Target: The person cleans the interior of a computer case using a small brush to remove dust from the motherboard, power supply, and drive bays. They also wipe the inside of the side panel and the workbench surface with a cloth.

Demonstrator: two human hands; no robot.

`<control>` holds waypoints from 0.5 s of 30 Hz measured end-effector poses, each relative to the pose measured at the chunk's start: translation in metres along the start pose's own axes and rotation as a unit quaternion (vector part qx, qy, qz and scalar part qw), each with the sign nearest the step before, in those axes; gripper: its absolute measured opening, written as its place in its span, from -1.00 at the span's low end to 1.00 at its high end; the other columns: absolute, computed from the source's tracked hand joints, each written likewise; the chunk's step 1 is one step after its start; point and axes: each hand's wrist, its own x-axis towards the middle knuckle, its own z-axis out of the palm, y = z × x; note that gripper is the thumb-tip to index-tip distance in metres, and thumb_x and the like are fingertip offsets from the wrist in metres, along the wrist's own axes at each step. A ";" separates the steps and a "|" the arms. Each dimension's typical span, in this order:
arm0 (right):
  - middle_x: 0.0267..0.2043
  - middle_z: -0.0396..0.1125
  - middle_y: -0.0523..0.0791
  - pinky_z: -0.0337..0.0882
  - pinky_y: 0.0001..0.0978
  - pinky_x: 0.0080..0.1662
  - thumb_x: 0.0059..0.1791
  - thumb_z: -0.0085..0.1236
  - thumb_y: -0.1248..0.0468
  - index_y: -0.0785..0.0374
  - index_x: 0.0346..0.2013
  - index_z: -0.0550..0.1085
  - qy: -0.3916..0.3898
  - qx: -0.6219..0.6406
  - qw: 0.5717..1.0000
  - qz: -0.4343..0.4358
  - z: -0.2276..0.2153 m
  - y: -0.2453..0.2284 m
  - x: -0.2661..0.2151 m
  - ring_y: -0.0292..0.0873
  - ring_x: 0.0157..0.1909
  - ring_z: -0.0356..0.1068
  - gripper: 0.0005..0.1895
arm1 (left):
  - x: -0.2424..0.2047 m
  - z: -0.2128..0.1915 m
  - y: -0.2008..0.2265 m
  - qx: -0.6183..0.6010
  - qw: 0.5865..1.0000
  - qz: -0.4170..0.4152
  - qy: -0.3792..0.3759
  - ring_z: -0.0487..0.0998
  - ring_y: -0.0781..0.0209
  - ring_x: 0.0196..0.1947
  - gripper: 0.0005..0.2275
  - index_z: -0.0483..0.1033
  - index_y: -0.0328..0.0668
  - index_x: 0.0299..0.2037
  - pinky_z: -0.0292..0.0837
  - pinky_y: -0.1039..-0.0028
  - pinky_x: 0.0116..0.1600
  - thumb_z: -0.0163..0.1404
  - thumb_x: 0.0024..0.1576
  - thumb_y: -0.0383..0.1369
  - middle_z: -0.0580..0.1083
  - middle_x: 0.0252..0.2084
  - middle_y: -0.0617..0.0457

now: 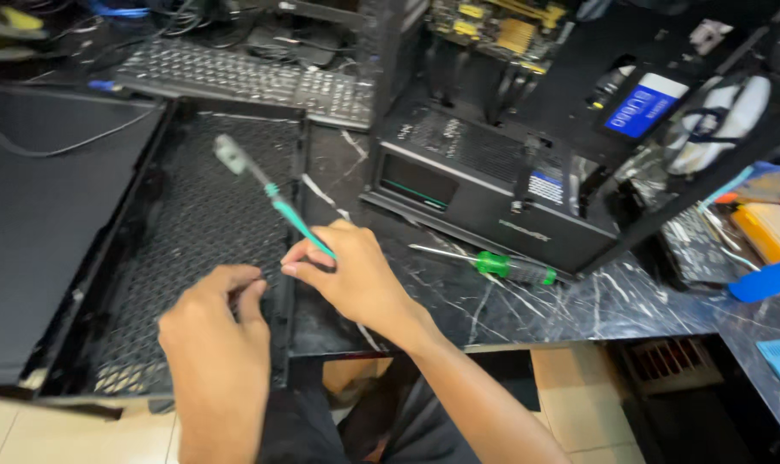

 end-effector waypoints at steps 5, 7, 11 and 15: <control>-0.17 0.72 -0.37 0.38 -0.06 0.04 0.04 0.46 0.23 0.05 -0.52 0.17 -0.079 -0.145 0.977 -0.132 0.041 0.000 0.038 0.03 -0.05 0.49 -0.46 | 0.020 -0.015 -0.047 0.042 0.995 -0.077 -0.048 0.77 -0.15 -0.02 -0.90 0.81 -0.01 -0.10 0.55 0.04 0.18 0.25 0.25 -0.43 0.79 -0.12 0.09; -0.29 0.61 -0.34 0.33 -0.03 0.01 0.06 0.51 0.17 0.03 -0.51 0.21 -0.073 -0.187 0.967 -0.153 0.046 0.001 0.045 0.06 -0.03 0.44 -0.46 | 0.025 -0.011 -0.055 0.001 0.997 -0.048 -0.053 0.80 -0.07 -0.01 -0.88 0.81 -0.12 -0.09 0.59 0.17 0.22 0.30 0.20 -0.48 0.79 -0.10 0.03; -0.47 0.46 -0.24 0.34 -0.05 0.01 0.14 0.34 -0.13 0.10 -0.49 0.54 -0.022 -0.181 0.975 -0.124 0.026 -0.015 0.040 0.06 -0.07 0.47 -0.52 | 0.021 -0.015 -0.051 -0.001 0.996 -0.042 -0.078 0.73 -0.17 0.10 -0.72 0.74 -0.14 0.15 0.55 0.03 0.27 0.26 0.23 -0.49 0.74 0.06 -0.08; -0.53 0.25 -0.04 0.16 0.10 -0.12 0.37 -0.28 -0.06 0.22 -0.56 0.22 -0.027 -0.218 0.973 -0.077 0.007 -0.025 0.031 0.14 -0.35 0.20 -0.32 | 0.015 -0.022 -0.029 -0.038 0.998 -0.017 -0.053 0.72 -0.18 0.12 -0.73 0.70 -0.24 0.20 0.55 0.04 0.27 0.14 0.32 -0.51 0.72 0.11 -0.12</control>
